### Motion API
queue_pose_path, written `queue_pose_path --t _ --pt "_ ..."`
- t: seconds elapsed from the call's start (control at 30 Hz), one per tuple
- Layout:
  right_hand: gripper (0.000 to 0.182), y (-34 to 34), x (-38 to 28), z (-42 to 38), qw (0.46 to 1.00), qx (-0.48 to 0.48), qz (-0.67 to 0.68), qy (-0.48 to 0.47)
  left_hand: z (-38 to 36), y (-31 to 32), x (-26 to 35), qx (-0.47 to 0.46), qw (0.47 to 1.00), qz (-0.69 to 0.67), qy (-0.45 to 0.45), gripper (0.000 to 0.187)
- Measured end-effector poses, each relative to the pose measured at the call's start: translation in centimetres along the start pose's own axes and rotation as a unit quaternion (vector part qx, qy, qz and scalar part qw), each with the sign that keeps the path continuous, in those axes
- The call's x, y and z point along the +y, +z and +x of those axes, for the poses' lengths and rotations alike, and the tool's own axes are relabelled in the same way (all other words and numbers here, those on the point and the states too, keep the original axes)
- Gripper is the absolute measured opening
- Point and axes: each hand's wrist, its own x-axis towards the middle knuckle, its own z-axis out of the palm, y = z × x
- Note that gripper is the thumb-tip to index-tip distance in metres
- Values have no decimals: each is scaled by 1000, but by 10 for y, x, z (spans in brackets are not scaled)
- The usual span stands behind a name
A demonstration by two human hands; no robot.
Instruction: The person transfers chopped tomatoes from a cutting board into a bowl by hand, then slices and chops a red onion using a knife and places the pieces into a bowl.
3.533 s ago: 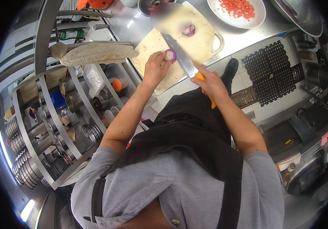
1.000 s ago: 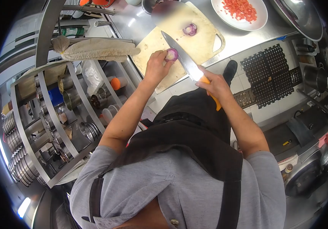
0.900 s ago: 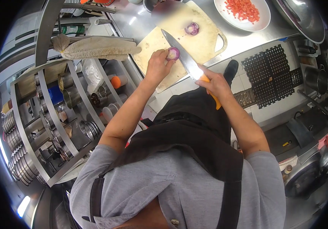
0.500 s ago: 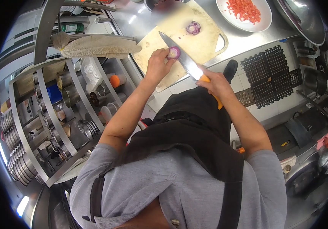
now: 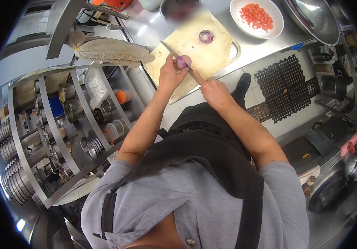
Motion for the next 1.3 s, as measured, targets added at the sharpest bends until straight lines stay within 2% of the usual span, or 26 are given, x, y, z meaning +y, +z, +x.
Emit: queue_pose_path --t 0.07,0.13,0.2,0.23,0.27,0.3,0.33,0.37,0.43,0.63,0.7,0.87,0.93,0.97,1.03,1.3 --pt "68 0 -4 -2 1000 -1 -11 6 0 -4 3 7 999 -18 -34 57" --pt "67 -2 -4 0 1000 -1 -24 6 1 -5 -3 -12 1000 14 8 59" --pt "64 -6 0 -1 996 19 85 9 -2 -5 -6 5 1000 12 12 58" --pt "64 -13 1 -3 997 21 80 5 -1 -5 -7 15 1000 12 18 56" --pt "62 -23 2 -8 993 29 105 48 1 -4 -8 21 1000 9 20 56" --pt "60 -31 4 -13 987 35 130 89 2 -3 -9 2 999 24 36 58" --pt "57 -30 12 -18 986 68 133 79 2 -4 -9 -18 998 39 50 59" --pt "57 -28 20 -22 987 66 128 76 2 -3 -8 -13 998 36 49 59" --pt "54 -34 25 -25 990 84 78 82 4 0 -1 -58 995 70 52 64" --pt "55 -33 20 -31 995 93 9 41 2 -7 -7 -43 996 67 29 62" --pt "57 -36 13 -33 997 11 -12 71 1 -6 -10 -52 996 56 43 61" --pt "55 -30 14 -36 998 6 -1 58 2 -4 -15 -78 995 39 51 60" --pt "46 -25 14 -36 990 36 108 80 1 -5 -16 -25 997 3 76 54" --pt "46 -26 16 -35 991 33 105 79 0 -5 -16 -22 997 1 73 54" --pt "43 -42 1 -29 949 -58 220 217 1 -11 -12 -32 997 -33 58 47" --pt "41 -64 -17 -2 962 -85 174 190 8 -11 -12 -46 996 6 82 38"
